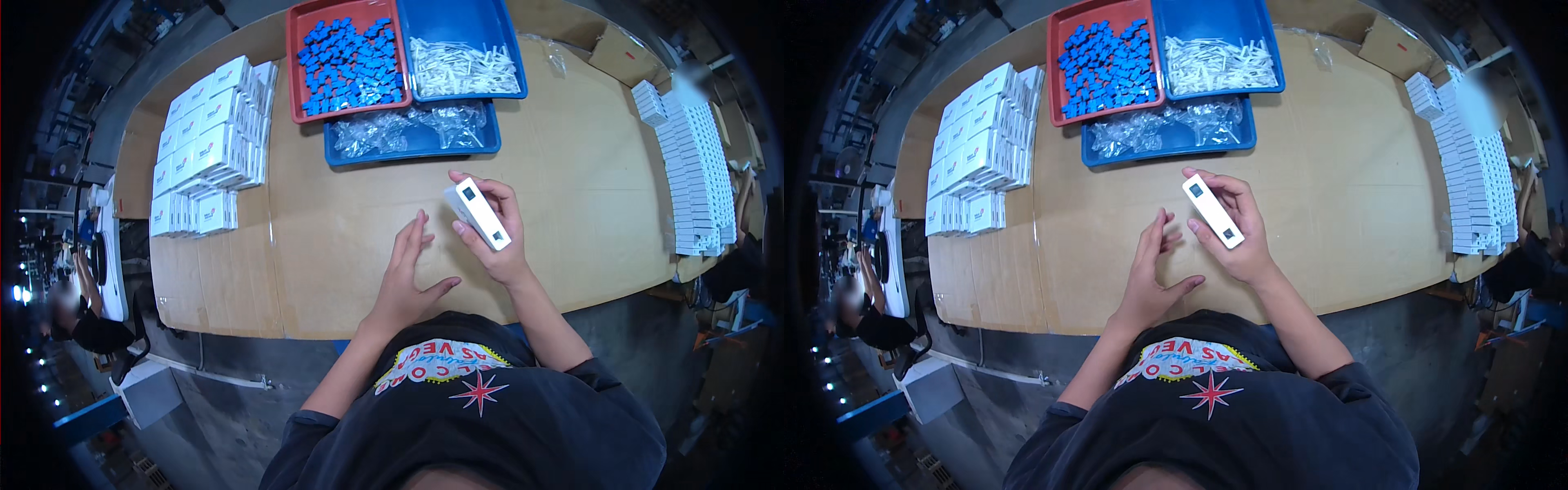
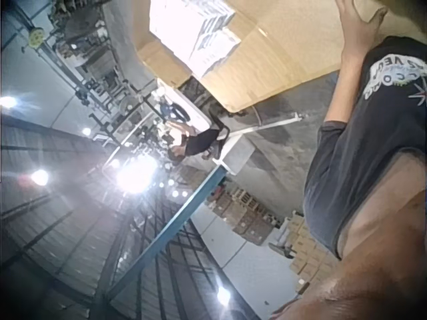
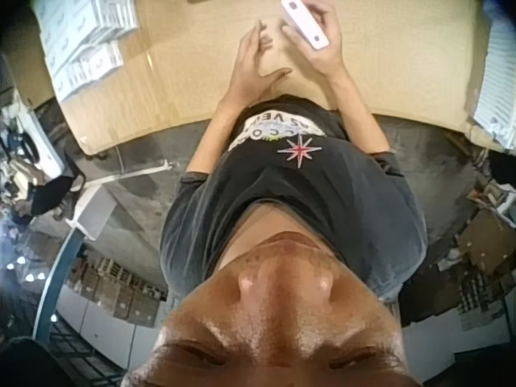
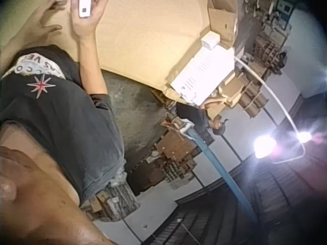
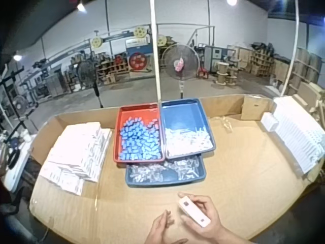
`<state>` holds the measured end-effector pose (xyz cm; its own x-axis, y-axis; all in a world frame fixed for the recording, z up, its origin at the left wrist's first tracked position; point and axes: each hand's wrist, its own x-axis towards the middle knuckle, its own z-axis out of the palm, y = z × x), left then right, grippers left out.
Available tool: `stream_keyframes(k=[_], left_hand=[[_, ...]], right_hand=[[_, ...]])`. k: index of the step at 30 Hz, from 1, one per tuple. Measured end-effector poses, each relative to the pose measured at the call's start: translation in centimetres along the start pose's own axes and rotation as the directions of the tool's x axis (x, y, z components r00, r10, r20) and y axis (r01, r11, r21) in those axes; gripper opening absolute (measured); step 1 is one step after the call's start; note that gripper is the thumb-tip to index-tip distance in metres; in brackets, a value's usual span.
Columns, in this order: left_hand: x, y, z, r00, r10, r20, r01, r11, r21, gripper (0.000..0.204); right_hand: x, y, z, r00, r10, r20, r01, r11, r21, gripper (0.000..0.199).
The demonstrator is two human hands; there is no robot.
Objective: Assemble electronic device components and package them into boxes.
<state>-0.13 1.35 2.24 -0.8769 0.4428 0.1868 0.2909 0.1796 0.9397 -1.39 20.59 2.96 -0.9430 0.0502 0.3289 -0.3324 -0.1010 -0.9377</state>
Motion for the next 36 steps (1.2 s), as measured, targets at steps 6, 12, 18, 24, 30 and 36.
stream_keyframes(k=[6, 12, 18, 24, 30, 36], left_hand=[[-0.5, -2.3, 1.8, 0.985, -0.125, 0.119, 0.13, 0.991, -0.036, 0.073], [-0.2, -2.5, 2.8, 0.965, -0.217, 0.149, 0.223, 0.974, -0.026, 0.058], [1.3, -3.7, 5.0, 0.986, -0.097, 0.138, 0.068, 0.976, 0.206, 0.043], [1.9, -6.8, 6.8, 0.997, 0.054, -0.051, -0.029, 0.913, 0.407, 0.04], [2.5, -6.3, 7.2, 0.997, 0.061, -0.037, -0.033, 0.848, 0.528, 0.046], [2.4, -7.4, 7.3, 0.999, 0.011, -0.03, 0.009, 0.798, 0.603, 0.044]], right_hand=[[0.2, 1.6, -3.6, 0.971, 0.232, -0.061, -0.239, 0.96, -0.145, 0.068], [0.0, 6.3, -11.9, 0.79, 0.609, -0.064, -0.578, 0.776, 0.251, 0.045], [-0.4, 4.6, -25.6, 0.763, 0.218, -0.608, -0.374, 0.917, -0.14, 0.082], [2.6, 4.9, -43.3, 0.558, -0.054, -0.828, -0.47, 0.802, -0.368, 0.111], [8.4, 4.2, -55.8, 0.338, -0.245, -0.909, -0.625, 0.664, -0.411, 0.121], [11.4, 4.9, -63.7, 0.295, -0.347, -0.89, -0.71, 0.545, -0.447, 0.117]])
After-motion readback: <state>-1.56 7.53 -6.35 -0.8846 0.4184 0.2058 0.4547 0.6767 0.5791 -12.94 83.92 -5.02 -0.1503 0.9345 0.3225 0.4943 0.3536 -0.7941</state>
